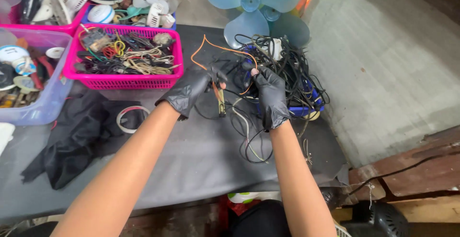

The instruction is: Repairing a wire connection by twisting the ends together and wrapping them with electrical tape.

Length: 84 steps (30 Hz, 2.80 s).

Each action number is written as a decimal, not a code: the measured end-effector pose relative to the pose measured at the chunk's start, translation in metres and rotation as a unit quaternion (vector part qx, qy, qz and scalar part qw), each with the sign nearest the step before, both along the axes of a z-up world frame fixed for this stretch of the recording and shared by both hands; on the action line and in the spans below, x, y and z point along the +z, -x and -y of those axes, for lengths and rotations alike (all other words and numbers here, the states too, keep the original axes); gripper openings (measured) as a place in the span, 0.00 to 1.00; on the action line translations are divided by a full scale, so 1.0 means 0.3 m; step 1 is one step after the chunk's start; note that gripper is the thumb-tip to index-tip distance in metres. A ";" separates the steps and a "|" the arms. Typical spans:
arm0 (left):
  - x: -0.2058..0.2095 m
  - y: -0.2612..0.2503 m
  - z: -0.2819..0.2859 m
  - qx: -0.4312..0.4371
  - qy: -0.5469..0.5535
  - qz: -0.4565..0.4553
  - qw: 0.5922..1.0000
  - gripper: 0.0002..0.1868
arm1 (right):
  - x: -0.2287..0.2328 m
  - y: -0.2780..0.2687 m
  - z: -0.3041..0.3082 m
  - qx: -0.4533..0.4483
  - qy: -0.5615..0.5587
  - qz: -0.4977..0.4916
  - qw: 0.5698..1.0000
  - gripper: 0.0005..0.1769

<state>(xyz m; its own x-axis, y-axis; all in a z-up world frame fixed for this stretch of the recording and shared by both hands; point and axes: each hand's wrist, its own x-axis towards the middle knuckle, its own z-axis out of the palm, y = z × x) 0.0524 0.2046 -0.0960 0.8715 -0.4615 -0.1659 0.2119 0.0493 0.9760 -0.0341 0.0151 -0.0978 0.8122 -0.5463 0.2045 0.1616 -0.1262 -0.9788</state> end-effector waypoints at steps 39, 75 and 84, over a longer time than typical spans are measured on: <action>-0.109 0.106 -0.535 0.098 -0.167 0.452 0.871 0.30 | -0.222 -0.108 -0.471 0.067 0.145 -0.067 0.985 0.12; -0.310 -0.028 -0.329 0.197 0.180 0.035 0.963 0.09 | -0.269 -0.106 -0.595 0.101 -0.044 -0.046 0.993 0.11; -0.388 -0.112 -0.348 0.208 0.196 0.009 0.958 0.04 | -0.268 -0.093 -0.621 0.141 -0.037 -0.069 0.987 0.11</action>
<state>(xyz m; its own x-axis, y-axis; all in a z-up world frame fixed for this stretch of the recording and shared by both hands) 0.0861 0.3090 -0.2125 0.9946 -0.0982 -0.0335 0.0776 0.4901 0.8682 -0.0063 0.2015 -0.1781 0.9515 -0.3037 0.0486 0.0439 -0.0222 -0.9988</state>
